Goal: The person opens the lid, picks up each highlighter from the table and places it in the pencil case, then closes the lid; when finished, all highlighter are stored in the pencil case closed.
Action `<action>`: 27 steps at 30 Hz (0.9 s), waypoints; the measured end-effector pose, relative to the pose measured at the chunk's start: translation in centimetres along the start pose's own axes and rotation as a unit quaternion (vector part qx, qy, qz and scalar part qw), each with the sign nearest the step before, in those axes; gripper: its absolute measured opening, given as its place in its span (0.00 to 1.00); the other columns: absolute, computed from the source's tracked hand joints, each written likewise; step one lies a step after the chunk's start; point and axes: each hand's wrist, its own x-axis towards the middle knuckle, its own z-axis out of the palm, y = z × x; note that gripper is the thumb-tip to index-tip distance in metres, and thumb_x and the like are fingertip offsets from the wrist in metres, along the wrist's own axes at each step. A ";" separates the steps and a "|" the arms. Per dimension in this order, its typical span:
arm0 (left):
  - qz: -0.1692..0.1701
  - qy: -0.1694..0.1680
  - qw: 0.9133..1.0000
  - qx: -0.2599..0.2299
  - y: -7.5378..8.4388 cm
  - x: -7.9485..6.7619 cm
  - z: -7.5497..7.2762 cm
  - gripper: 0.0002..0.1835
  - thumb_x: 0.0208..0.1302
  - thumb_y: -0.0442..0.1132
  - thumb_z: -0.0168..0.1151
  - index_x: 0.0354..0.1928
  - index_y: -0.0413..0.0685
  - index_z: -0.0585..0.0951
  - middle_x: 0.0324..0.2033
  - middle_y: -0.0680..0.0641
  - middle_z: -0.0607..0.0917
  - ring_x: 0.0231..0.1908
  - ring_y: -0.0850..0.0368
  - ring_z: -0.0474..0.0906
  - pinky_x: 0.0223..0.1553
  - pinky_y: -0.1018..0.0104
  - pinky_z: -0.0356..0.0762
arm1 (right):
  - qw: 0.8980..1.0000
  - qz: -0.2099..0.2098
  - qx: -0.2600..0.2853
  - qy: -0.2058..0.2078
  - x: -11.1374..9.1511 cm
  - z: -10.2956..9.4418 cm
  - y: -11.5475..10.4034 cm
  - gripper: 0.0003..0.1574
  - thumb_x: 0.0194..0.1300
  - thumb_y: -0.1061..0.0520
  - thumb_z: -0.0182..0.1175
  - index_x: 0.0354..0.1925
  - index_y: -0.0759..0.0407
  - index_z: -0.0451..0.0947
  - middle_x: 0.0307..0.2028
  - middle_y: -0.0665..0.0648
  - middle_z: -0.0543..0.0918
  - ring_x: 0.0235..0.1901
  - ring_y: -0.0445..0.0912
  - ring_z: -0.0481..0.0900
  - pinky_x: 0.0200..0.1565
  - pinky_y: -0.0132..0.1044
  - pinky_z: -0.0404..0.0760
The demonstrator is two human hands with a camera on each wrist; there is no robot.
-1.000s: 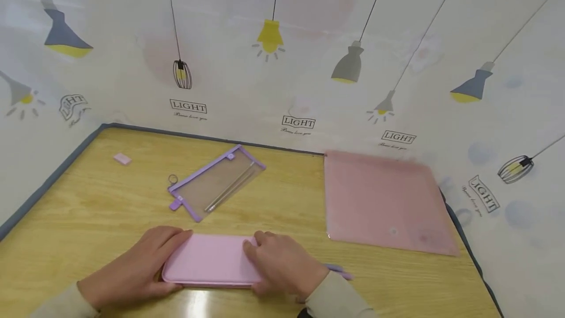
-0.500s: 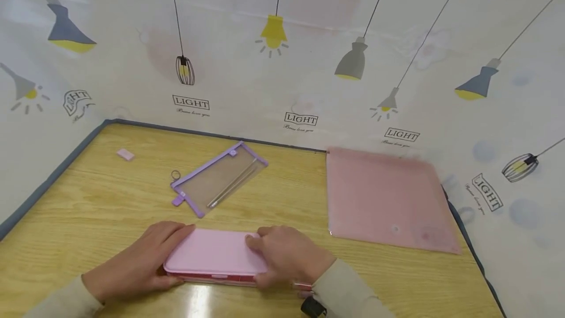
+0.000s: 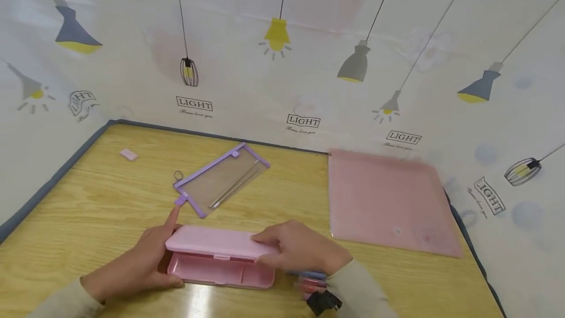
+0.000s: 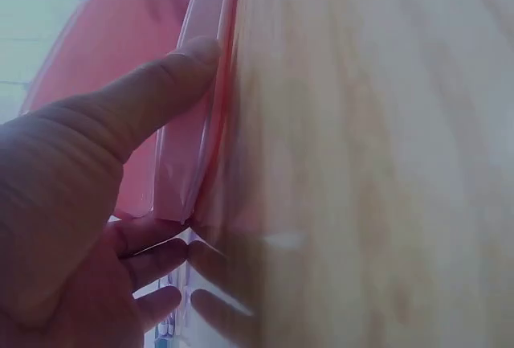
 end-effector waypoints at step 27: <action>0.005 -0.015 1.000 0.024 0.3 -0.1 0.1 0.71 0.39 0.57 0.76 0.76 0.32 0.42 0.65 0.35 0.71 0.61 0.43 0.68 0.56 0.49 0.59 | 0.968 0.138 -0.059 0.202 0.6 -1.6 2.5 0.11 0.66 0.54 0.64 0.46 0.54 0.80 0.30 0.44 0.83 0.31 0.34 0.78 0.36 0.33 0.79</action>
